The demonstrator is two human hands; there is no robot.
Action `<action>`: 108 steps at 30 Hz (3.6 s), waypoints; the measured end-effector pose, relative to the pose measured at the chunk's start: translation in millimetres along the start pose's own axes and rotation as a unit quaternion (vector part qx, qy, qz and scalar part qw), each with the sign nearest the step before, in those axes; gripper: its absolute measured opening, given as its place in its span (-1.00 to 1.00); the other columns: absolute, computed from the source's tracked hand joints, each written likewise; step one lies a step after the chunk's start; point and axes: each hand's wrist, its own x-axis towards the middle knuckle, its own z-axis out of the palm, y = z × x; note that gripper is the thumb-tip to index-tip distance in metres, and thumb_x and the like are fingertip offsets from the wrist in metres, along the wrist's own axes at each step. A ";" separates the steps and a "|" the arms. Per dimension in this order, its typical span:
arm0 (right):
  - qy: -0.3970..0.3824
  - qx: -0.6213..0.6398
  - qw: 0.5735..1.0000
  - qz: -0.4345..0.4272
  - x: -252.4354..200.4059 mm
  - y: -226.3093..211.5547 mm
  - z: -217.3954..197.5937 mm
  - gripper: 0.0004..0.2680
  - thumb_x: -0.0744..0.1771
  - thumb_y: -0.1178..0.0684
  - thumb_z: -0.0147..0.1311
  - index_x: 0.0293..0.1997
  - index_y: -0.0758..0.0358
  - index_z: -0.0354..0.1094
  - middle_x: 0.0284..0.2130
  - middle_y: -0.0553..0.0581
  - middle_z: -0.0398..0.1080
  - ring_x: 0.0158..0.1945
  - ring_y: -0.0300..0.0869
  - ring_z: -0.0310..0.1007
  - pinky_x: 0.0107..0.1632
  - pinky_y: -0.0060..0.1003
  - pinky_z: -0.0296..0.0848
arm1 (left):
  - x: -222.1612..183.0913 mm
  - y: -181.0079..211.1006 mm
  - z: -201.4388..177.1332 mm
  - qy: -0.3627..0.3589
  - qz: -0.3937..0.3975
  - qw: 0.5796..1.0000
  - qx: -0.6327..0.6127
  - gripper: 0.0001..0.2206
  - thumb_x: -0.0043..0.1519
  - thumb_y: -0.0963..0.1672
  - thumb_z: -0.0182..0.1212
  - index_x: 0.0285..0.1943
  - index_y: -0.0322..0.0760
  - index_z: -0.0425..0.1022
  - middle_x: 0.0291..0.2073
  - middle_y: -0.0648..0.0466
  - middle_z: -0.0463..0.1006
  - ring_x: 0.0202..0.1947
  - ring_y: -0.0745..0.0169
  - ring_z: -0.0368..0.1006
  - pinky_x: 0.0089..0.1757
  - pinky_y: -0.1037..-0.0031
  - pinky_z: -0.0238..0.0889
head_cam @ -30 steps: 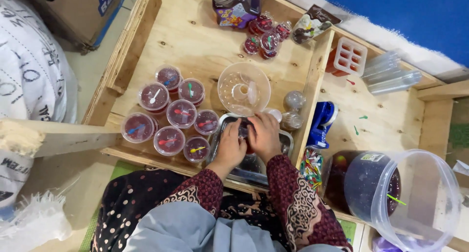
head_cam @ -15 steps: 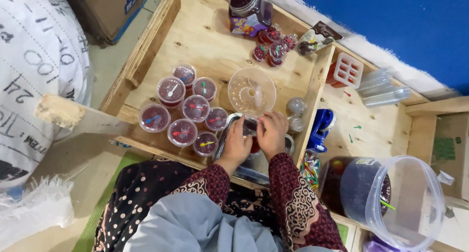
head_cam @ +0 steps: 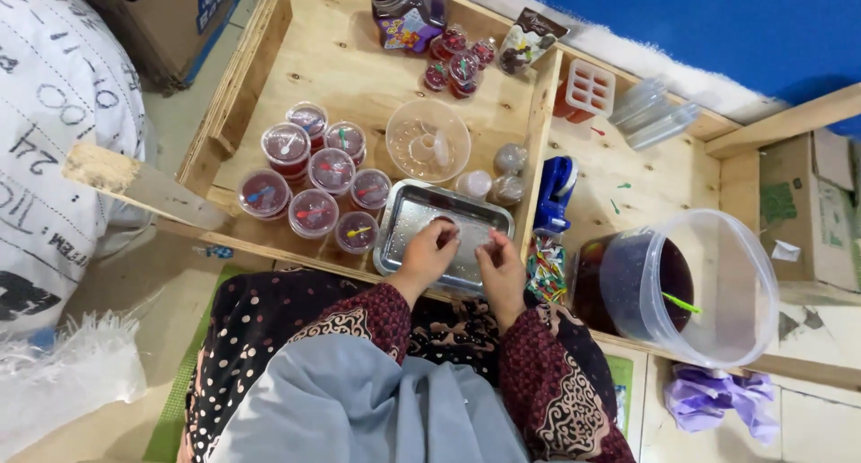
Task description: The person prepares small plastic cups of red liquid, seals them using a tray and possibly adhesive, organizes them on a wooden workbench, and fills additional cups from a large container using a ladle.
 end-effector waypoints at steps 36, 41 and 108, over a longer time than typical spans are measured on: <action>-0.182 -0.404 0.879 -0.175 55.7 62.0 38.5 -0.52 0.13 -0.21 0.44 0.12 -0.10 0.42 0.19 0.08 0.33 0.23 0.08 0.38 0.24 0.02 0.31 | 6.9 -35.8 -27.7 0.036 0.048 0.998 0.021 -0.59 0.25 -0.16 0.14 0.33 -0.22 0.43 0.11 -0.18 0.48 0.18 -0.18 0.41 0.20 0.17 0.25; -0.201 -0.404 0.877 -0.164 61.2 66.8 42.1 -0.47 0.13 -0.23 0.43 0.20 -0.15 0.35 0.22 0.03 0.30 0.26 0.05 0.33 0.26 0.04 0.26 | 11.0 -26.2 -27.8 0.019 0.027 0.999 -0.031 -0.50 0.24 -0.20 0.11 0.43 -0.22 0.32 0.23 -0.28 0.41 0.30 -0.24 0.32 0.28 0.13 0.15; -0.239 -0.539 0.802 -0.098 34.6 40.3 27.8 -0.40 0.33 -0.25 0.10 0.53 0.08 -0.05 0.52 0.10 -0.08 0.57 0.10 -0.22 0.45 0.23 -0.05 | -12.3 20.6 -40.1 -0.153 0.120 0.875 0.444 -0.48 0.36 -0.17 -0.25 0.57 -0.32 0.03 0.59 -0.14 -0.11 0.48 -0.36 -0.09 0.26 -0.27 -0.25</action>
